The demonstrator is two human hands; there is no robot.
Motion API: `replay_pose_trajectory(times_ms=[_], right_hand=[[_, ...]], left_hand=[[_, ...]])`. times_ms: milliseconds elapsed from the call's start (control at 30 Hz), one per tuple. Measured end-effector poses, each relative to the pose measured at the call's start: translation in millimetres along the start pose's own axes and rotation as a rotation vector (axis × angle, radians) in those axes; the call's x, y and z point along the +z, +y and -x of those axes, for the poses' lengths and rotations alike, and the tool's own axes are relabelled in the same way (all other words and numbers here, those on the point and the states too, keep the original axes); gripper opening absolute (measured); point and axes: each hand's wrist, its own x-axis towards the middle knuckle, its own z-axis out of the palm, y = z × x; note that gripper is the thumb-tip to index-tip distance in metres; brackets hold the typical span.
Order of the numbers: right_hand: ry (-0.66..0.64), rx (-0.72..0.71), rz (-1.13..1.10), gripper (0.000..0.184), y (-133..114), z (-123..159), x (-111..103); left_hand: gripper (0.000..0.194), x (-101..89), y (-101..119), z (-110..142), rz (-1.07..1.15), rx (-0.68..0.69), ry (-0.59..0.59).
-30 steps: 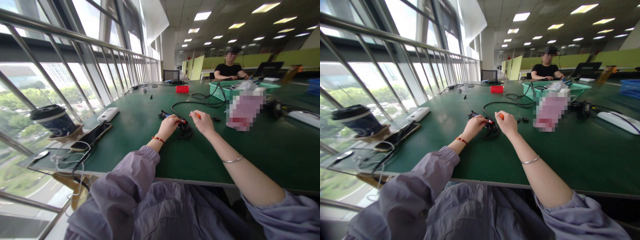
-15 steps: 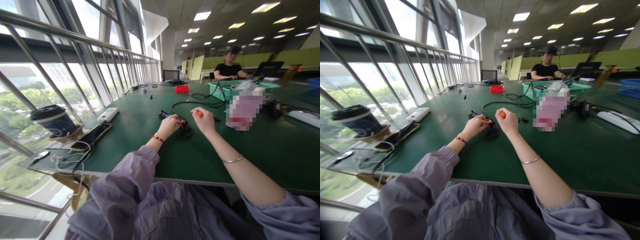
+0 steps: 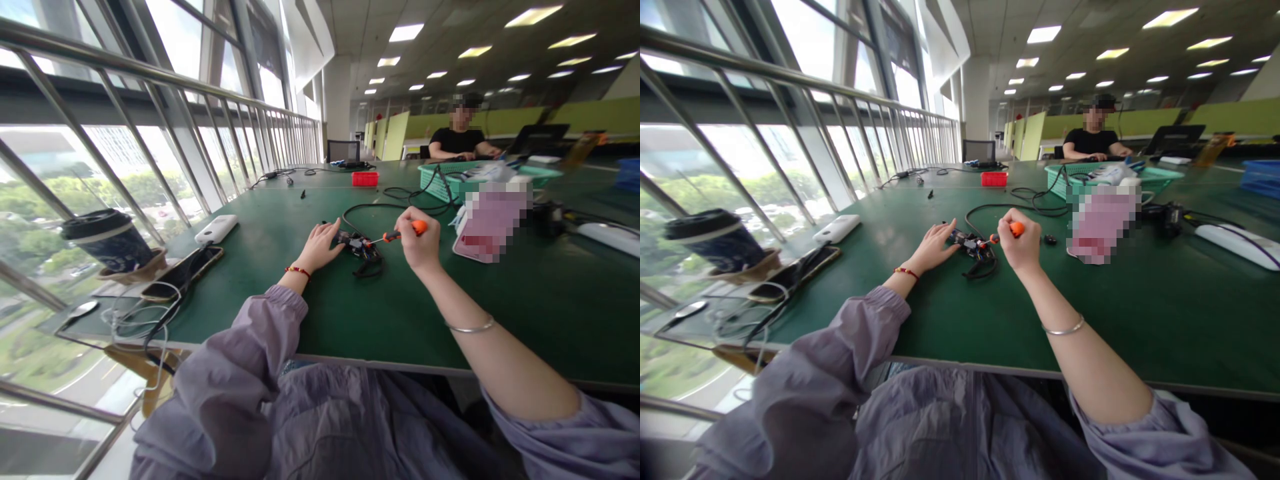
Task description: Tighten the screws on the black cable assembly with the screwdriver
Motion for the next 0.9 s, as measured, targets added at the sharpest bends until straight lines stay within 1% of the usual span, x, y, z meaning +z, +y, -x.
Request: replay_pose_trajectory(times_ms=[33, 100, 267, 333, 467, 633, 800, 900], right_hand=[[-0.02, -0.007, -0.007, 0.021, -1, 1, 1], [-0.045, -0.01, -0.003, 0.021, -4, 3, 3], [-0.088, 0.05, 0.088, 0.022, -9, 5, 5], [-0.093, 0.068, 0.12, 0.022, -8, 5, 4], [-0.072, 0.081, 0.132, 0.022, -6, 5, 4], [-0.055, 0.07, 0.109, 0.022, -4, 5, 4], [-0.07, 0.086, 0.092, 0.023, 0, 2, 5], [-0.101, 0.107, 0.094, 0.023, 1, 1, 4]], left_hand=[[0.067, 3.3, -2, 0, -0.009, 0.003, -0.027], [0.069, 8.2, -4, 0, -0.043, -0.011, -0.042], [0.053, 10.3, 3, -1, -0.157, -0.039, 0.007], [0.05, 9.3, 6, 0, -0.175, -0.055, 0.019], [0.05, 8.9, 8, 2, -0.166, -0.102, 0.03], [0.05, 9.2, 10, 3, -0.149, -0.12, 0.028], [0.051, 7.9, 11, 3, -0.149, -0.134, 0.013], [0.051, 7.9, 11, 3, -0.133, -0.142, 0.007]])
